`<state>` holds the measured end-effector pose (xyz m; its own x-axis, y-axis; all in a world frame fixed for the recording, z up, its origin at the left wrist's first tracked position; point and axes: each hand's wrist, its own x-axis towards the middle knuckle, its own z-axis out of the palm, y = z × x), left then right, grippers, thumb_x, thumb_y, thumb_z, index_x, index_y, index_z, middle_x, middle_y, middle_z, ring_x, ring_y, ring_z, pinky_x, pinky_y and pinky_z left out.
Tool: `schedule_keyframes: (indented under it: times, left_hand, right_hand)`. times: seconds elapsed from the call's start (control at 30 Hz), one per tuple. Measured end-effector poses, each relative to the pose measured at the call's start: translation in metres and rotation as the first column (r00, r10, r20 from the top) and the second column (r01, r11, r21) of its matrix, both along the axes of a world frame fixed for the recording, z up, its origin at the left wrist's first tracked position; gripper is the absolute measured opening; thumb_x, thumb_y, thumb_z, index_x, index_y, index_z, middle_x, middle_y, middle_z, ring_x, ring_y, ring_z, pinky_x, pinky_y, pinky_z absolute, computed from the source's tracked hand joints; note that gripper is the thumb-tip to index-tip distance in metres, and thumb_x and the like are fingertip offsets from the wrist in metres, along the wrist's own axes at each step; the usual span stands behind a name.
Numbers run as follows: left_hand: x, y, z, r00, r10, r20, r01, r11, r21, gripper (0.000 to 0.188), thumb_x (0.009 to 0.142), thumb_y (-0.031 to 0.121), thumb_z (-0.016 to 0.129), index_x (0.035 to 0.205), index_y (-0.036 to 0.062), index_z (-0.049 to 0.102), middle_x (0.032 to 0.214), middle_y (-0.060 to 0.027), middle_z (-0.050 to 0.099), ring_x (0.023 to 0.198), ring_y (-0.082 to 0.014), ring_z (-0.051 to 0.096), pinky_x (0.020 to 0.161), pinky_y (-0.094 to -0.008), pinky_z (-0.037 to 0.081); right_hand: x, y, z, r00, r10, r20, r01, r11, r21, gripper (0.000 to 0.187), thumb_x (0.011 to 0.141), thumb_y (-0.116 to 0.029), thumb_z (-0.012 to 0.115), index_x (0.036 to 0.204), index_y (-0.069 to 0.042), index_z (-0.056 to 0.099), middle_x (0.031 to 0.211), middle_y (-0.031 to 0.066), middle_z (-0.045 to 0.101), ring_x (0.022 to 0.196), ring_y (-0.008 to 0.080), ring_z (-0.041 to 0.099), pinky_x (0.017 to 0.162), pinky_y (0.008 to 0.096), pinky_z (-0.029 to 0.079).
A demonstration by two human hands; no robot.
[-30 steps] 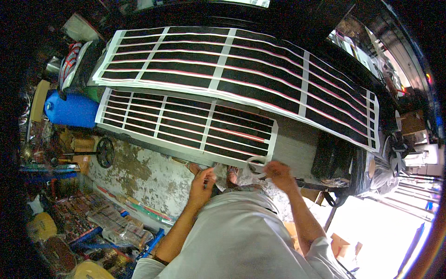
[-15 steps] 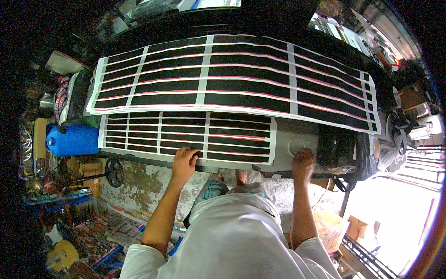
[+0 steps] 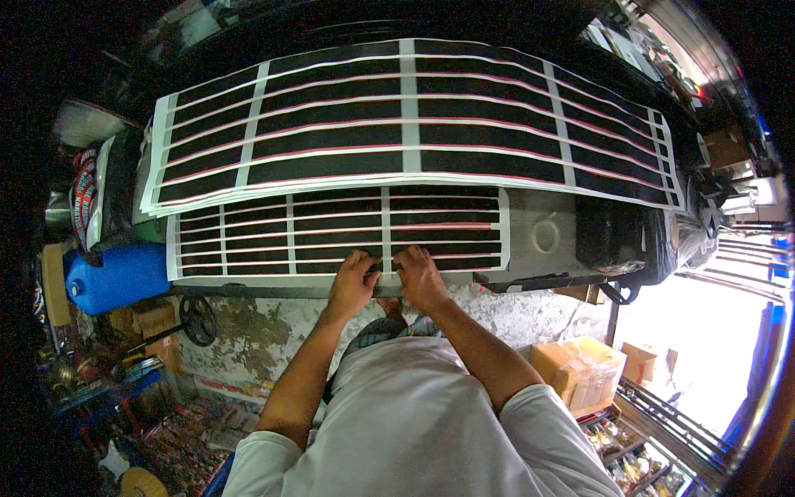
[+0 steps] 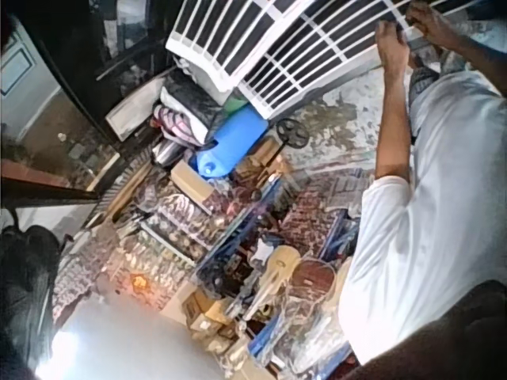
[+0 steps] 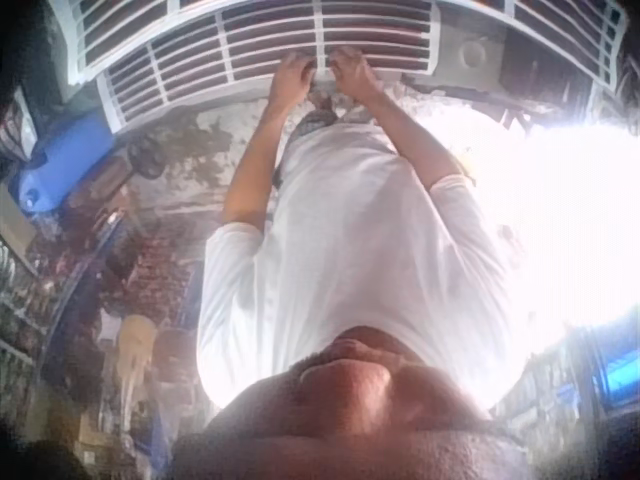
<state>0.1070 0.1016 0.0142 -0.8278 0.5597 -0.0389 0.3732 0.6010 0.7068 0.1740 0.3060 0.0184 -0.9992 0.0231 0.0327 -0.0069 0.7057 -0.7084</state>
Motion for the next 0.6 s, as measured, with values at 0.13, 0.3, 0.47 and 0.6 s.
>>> schedule_keyframes:
  times: [0.13,0.3,0.47,0.6]
  left_hand:
    - [-0.004,-0.003,-0.011,0.999,-0.008,0.04,0.004,0.997,0.076,0.031,0.091,0.009,0.085,0.121,0.0059,0.076,0.113,-0.0153,0.066,0.105,-0.037,0.07,0.089,-0.0453,0.061]
    - [-0.005,-0.003,-0.004,0.999,-0.018,0.029,0.017,0.998,0.063,0.03,0.091,0.008,0.084,0.121,0.0054,0.076,0.112,-0.0155,0.066,0.106,-0.0371,0.071,0.088,-0.0455,0.062]
    - [-0.007,-0.003,-0.009,0.998,-0.025,0.055,0.021,0.997,0.071,0.029,0.093,0.008,0.082,0.121,0.0043,0.076,0.112,-0.0158,0.065,0.105,-0.037,0.071,0.088,-0.0466,0.062]
    - [-0.007,0.0,-0.006,0.999,-0.021,0.05,0.018,0.998,0.057,0.028,0.093,0.006,0.082,0.121,0.0036,0.075,0.111,-0.0163,0.065,0.105,-0.0377,0.07,0.086,-0.047,0.062]
  right_hand:
    - [-0.001,-0.003,-0.003,0.999,0.001,0.049,-0.005,0.998,0.069,0.034,0.084,0.004,0.075,0.116,-0.005,0.067,0.114,0.0185,0.06,0.112,0.0443,0.061,0.1,0.0537,0.053]
    - [-0.002,-0.007,0.0,0.998,-0.043,0.046,0.041,0.998,0.041,0.038,0.083,0.004,0.076,0.119,-0.003,0.068,0.115,0.0199,0.062,0.113,0.0461,0.061,0.098,0.0549,0.053]
    - [-0.003,-0.006,-0.002,0.999,-0.043,0.011,0.042,0.999,0.029,0.04,0.081,0.004,0.077,0.119,-0.005,0.067,0.117,0.0188,0.061,0.113,0.0457,0.061,0.098,0.0547,0.053]
    - [-0.002,-0.005,-0.003,0.998,-0.058,0.036,0.058,0.998,0.007,0.043,0.08,0.005,0.079,0.119,-0.006,0.065,0.117,0.0173,0.06,0.115,0.0446,0.061,0.1,0.054,0.052]
